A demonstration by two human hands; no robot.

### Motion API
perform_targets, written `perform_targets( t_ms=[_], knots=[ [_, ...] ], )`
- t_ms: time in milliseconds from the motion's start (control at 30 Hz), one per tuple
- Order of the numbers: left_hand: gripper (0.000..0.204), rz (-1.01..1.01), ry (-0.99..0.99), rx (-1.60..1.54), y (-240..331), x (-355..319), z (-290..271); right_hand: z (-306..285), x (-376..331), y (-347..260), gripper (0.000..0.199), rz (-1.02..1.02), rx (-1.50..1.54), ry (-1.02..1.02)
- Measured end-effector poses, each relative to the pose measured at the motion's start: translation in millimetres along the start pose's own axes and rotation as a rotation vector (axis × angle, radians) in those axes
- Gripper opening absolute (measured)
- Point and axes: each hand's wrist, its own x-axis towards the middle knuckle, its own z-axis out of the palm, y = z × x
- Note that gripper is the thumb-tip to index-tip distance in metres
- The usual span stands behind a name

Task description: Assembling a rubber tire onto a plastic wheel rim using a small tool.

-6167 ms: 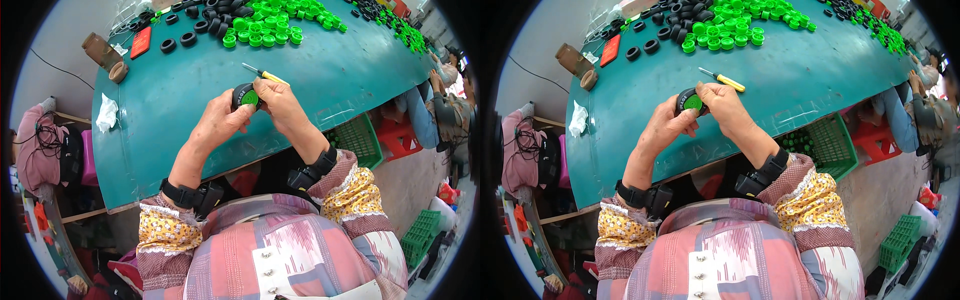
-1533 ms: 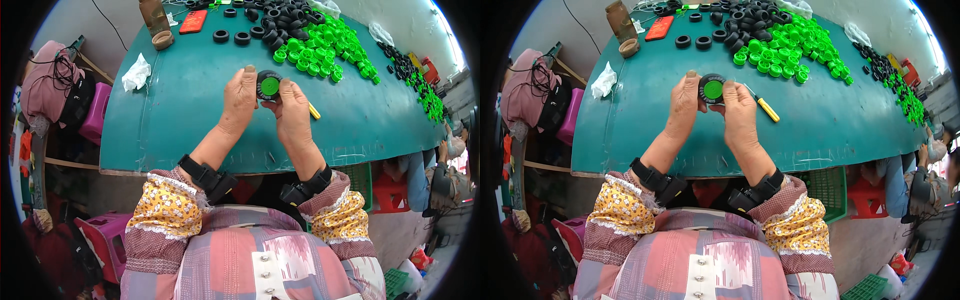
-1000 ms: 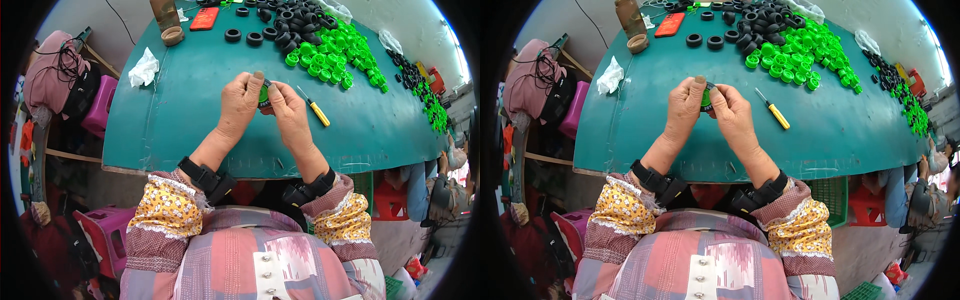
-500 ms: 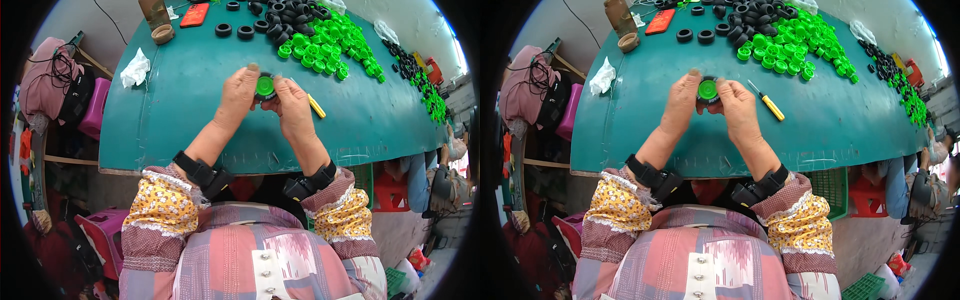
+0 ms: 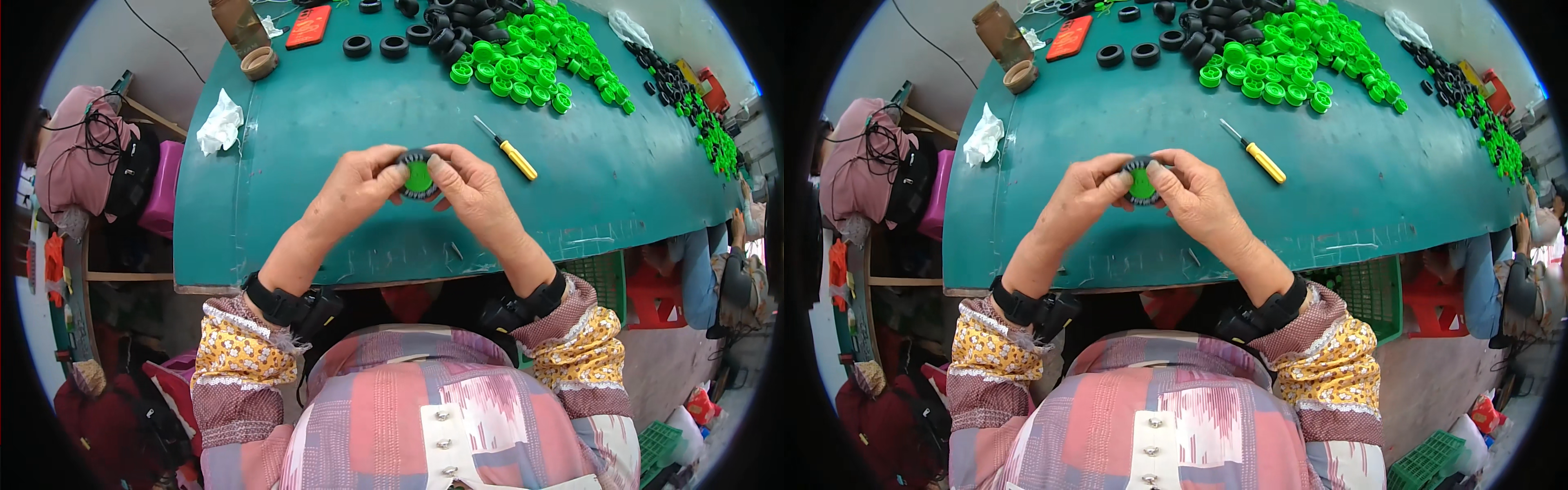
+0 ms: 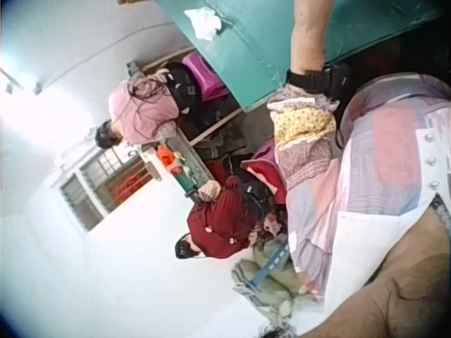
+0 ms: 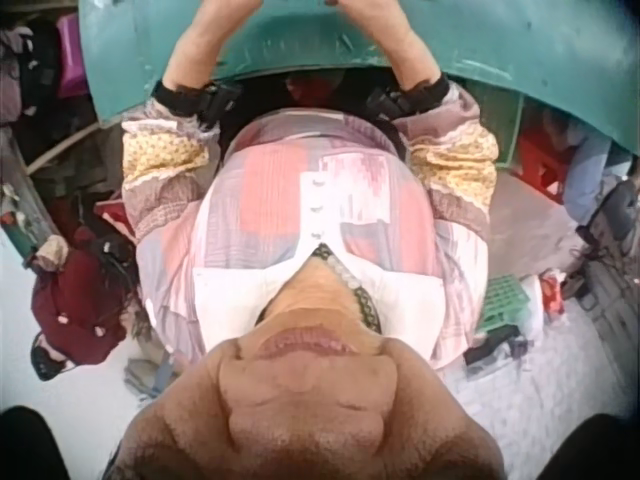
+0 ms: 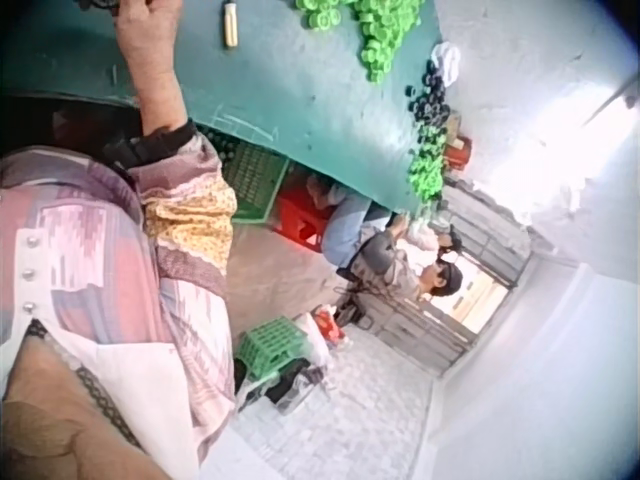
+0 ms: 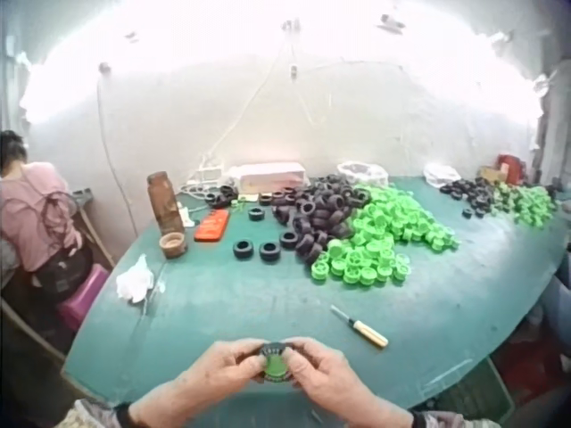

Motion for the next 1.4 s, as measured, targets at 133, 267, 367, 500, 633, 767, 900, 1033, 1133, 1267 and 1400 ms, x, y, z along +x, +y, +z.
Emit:
perform_targets(
  t_ms=[133, 267, 367, 500, 633, 767, 900, 1033, 1133, 1267, 1400],
  knots=[
    [0.024, 0.128, 0.137, 0.19, -3.4, -1.2, 5.8, -9.8, 3.4, -1.0, 0.033, 0.048, -0.007, -0.033],
    [0.023, 0.136, 0.252, -0.048, -5.7, 2.3, 17.3, 1.4, 2.6, -1.6, 0.034, 0.027, 0.116, 0.062],
    [0.024, 0.264, 0.281, 0.14, -5.9, 7.8, 14.1, -1.2, 3.3, -11.2, 0.03, 0.055, 0.098, 0.021],
    [0.024, 0.173, 0.312, 0.058, 1.8, 11.2, 15.4, -0.9, 5.8, -8.7, 0.03, -0.012, 0.118, 0.074],
    [0.026, 0.096, 0.256, -0.16, 7.7, 15.3, 31.3, 3.0, 9.2, -3.0, 0.032, -0.025, 0.236, 0.19],
    [0.026, 0.058, 0.17, -0.083, 6.5, 18.0, 28.9, -2.7, 11.4, 0.5, 0.031, -0.02, 0.166, 0.185],
    [0.028, 0.052, 0.124, -0.106, 1.8, 17.6, 28.5, -8.7, 10.1, 2.8, 0.036, 0.025, 0.099, 0.073],
    [0.03, 0.128, 0.125, 0.026, 4.0, 16.2, 30.8, -9.6, 14.0, 8.6, 0.038, 0.042, 0.146, 0.102],
    [0.029, 0.136, 0.091, 0.005, 5.5, 15.3, 31.7, -8.9, 13.9, 7.2, 0.037, 0.07, 0.219, 0.131],
    [0.029, 0.126, 0.068, -0.006, 6.1, 14.8, 31.8, -10.5, 11.5, 6.8, 0.037, 0.098, 0.251, 0.112],
    [0.03, 0.122, 0.01, -0.024, -1.4, 16.3, 26.1, -10.8, 9.9, 8.2, 0.036, 0.184, 0.343, 0.099]
  ],
)
